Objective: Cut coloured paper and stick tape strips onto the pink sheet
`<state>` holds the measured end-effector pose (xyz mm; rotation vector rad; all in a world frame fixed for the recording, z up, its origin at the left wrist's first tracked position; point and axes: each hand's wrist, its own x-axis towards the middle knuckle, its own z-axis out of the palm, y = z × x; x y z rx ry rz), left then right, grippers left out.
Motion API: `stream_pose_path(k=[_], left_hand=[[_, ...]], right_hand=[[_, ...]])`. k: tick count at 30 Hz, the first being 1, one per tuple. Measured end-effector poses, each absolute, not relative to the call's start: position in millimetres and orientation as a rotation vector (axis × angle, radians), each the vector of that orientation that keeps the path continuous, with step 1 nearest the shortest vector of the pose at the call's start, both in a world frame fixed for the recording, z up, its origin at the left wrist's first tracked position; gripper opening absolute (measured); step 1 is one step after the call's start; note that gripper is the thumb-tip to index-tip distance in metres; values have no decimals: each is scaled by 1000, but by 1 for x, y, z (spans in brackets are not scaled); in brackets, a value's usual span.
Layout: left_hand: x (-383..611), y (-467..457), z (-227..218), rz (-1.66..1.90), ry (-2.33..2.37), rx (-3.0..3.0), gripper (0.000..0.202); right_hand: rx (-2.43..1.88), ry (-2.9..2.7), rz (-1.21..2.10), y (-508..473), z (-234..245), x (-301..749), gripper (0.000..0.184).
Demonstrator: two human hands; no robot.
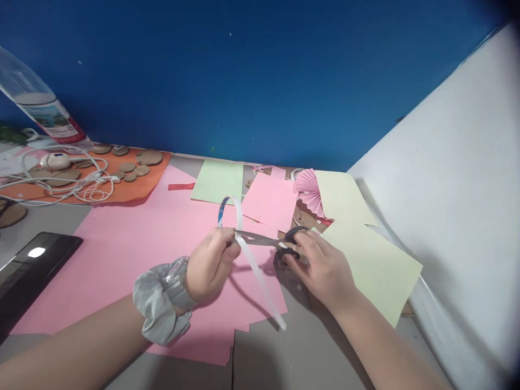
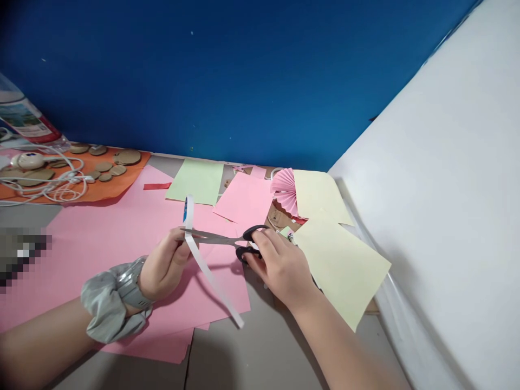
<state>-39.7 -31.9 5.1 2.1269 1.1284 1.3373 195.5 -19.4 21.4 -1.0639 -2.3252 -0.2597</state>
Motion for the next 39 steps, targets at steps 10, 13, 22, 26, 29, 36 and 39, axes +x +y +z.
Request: stream_pose_path(k=[10,13,22,26,29,36,39], left_hand=[[-38,-34,2,1293,1107,2123,13],[-38,-33,2,1305,1116,2141,14],[-39,-31,2,1284,1105,2131,13],[-39,-31,3,1272,1100,2133,14],[-39,-30,4,1278,1106,2131,12],[-39,-31,5,1227,1140,2091,15],[-39,-31,6,1204,1156,2087,14]], right_hand=[[-1041,-2354,-388,-18,23,198,22],[-1047,-2346,-389,-20,23,198,21],[-1064,-2354,-369,-19,23,198,19],[-1071,-2345,-380,-20,23,198,20],[-1062,-2349,-405,-20,24,198,19],[-1029,-2382,-475,-21,28,199,16],[-1040,-2386,-489,-21,28,199,15]])
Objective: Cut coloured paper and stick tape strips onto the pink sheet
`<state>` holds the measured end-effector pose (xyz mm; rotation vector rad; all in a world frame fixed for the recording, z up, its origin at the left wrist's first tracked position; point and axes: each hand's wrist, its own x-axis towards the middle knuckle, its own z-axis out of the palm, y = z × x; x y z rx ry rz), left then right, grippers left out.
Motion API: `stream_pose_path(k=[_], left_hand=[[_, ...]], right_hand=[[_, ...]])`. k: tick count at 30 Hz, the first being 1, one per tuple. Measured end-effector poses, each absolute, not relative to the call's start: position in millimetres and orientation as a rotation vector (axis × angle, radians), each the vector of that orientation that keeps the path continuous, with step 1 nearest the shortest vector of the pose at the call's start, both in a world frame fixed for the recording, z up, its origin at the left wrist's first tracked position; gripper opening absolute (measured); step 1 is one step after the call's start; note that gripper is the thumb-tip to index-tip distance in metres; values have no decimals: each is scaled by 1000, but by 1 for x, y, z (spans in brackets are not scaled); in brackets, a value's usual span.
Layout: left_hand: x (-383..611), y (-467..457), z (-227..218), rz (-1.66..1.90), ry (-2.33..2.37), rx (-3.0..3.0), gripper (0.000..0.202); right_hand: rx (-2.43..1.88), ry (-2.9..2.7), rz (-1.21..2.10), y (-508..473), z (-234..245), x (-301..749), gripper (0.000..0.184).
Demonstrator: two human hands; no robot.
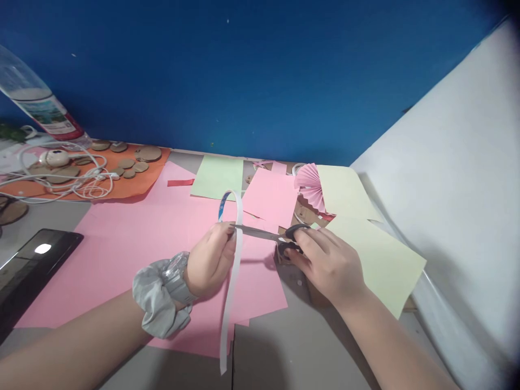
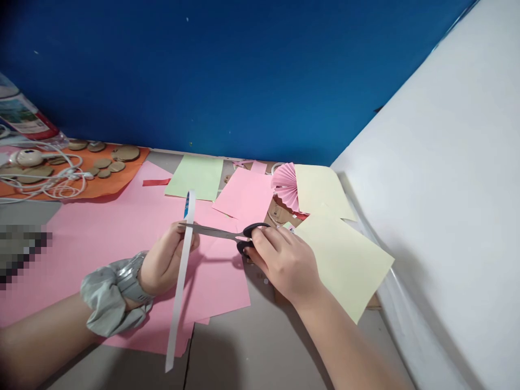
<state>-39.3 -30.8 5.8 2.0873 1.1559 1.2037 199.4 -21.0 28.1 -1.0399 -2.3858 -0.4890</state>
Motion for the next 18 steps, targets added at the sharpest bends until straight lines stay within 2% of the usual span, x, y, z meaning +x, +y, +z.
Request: stream_pose_path(k=[11,18], left_hand=[[-39,-28,11,1200,1163,2078,17],[-38,-23,14,1118,1193,1969,20]], right_hand=[[-1045,-2434,-469,-18,29,200,8],[-1316,-2523,21,-21,28,193,16]])
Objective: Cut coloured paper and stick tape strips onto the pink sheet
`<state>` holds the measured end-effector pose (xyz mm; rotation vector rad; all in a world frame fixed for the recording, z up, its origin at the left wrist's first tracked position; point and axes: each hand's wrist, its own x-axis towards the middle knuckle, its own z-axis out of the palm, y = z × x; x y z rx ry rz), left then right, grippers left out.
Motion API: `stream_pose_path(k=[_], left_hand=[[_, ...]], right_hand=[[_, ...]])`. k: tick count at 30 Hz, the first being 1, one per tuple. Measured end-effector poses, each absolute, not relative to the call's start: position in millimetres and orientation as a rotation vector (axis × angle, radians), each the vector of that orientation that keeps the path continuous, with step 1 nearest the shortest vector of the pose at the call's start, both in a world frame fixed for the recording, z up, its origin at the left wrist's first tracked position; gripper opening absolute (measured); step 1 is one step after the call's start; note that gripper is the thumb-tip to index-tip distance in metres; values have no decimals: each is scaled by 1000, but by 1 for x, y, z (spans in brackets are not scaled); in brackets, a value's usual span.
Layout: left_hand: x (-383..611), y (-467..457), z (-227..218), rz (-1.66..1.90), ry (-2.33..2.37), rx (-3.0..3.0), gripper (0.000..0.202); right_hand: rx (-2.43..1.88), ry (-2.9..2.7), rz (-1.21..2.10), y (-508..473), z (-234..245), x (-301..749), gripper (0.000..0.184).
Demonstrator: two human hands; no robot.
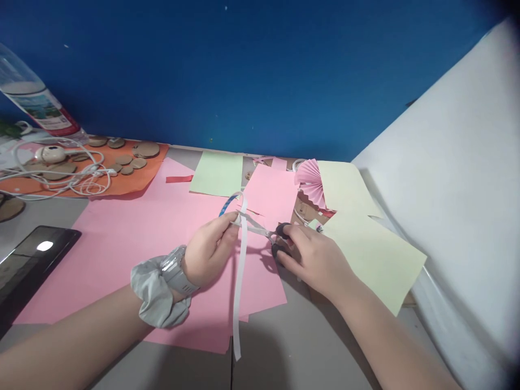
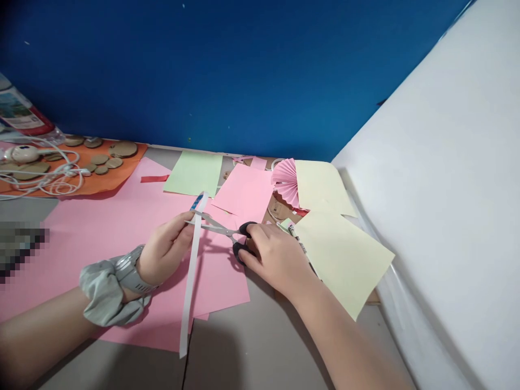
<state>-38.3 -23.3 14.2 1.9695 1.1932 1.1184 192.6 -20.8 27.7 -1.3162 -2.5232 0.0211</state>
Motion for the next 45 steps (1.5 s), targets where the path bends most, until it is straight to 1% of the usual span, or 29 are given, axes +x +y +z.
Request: stream_pose_path(k=[3,8,13,18,24,45], left_hand=[[-38,-23,14,1108,1183,1980,19],[-37,-24,13,1103,1140,1999,22],[-36,-23,14,1119,1097,2018,21],[-34,-22,16,1105,1134,2070,19],[-34,-23,17,1063,1215,2070,27],[-35,-22,17,1028,1183,2018,26]], right_hand=[[-1346,-2520,48,-21,27,190,17],[-1321,-2492,-138,-20,27,190,17],[-1286,-2490,-209,-21,27,190,13],[-1282,-2483,-201,-23,28,187,13],[-1294,-2491,-126,-25,29,183,13],[-1304,-2499,-261,-26,27,183,14]])
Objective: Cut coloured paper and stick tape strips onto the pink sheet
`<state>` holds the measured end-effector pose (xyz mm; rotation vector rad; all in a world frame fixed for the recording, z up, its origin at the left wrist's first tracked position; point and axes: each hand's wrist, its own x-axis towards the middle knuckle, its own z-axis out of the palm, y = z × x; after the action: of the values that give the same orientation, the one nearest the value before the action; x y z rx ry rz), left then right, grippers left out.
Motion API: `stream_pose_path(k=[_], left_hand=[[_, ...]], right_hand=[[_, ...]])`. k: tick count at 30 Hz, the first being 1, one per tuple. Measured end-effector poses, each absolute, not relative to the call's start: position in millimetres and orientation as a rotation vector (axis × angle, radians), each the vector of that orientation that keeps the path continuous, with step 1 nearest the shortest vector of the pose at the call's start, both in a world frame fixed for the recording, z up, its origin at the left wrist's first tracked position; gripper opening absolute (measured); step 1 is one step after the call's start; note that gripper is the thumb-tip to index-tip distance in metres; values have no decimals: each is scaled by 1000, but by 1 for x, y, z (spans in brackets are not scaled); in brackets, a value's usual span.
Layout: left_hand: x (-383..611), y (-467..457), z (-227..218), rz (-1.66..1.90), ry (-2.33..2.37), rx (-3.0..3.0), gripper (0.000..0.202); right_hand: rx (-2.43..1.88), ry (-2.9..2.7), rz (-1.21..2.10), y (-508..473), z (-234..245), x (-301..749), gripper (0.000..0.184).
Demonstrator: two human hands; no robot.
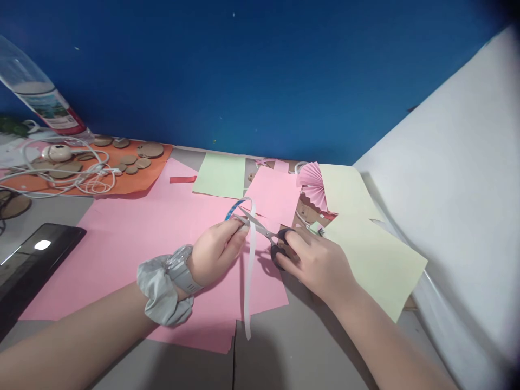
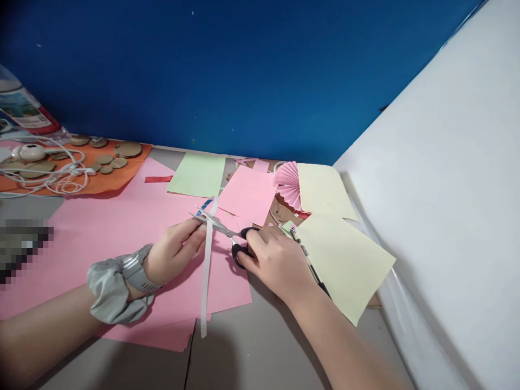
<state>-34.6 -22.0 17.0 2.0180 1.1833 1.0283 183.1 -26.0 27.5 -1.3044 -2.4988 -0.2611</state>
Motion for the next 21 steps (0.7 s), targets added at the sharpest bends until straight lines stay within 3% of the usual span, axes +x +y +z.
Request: stream_pose_path(k=[21], left_hand=[[-36,-20,15,1071,1183,2038,23]], right_hand=[[-1298,-2470,-308,-29,27,179,15]])
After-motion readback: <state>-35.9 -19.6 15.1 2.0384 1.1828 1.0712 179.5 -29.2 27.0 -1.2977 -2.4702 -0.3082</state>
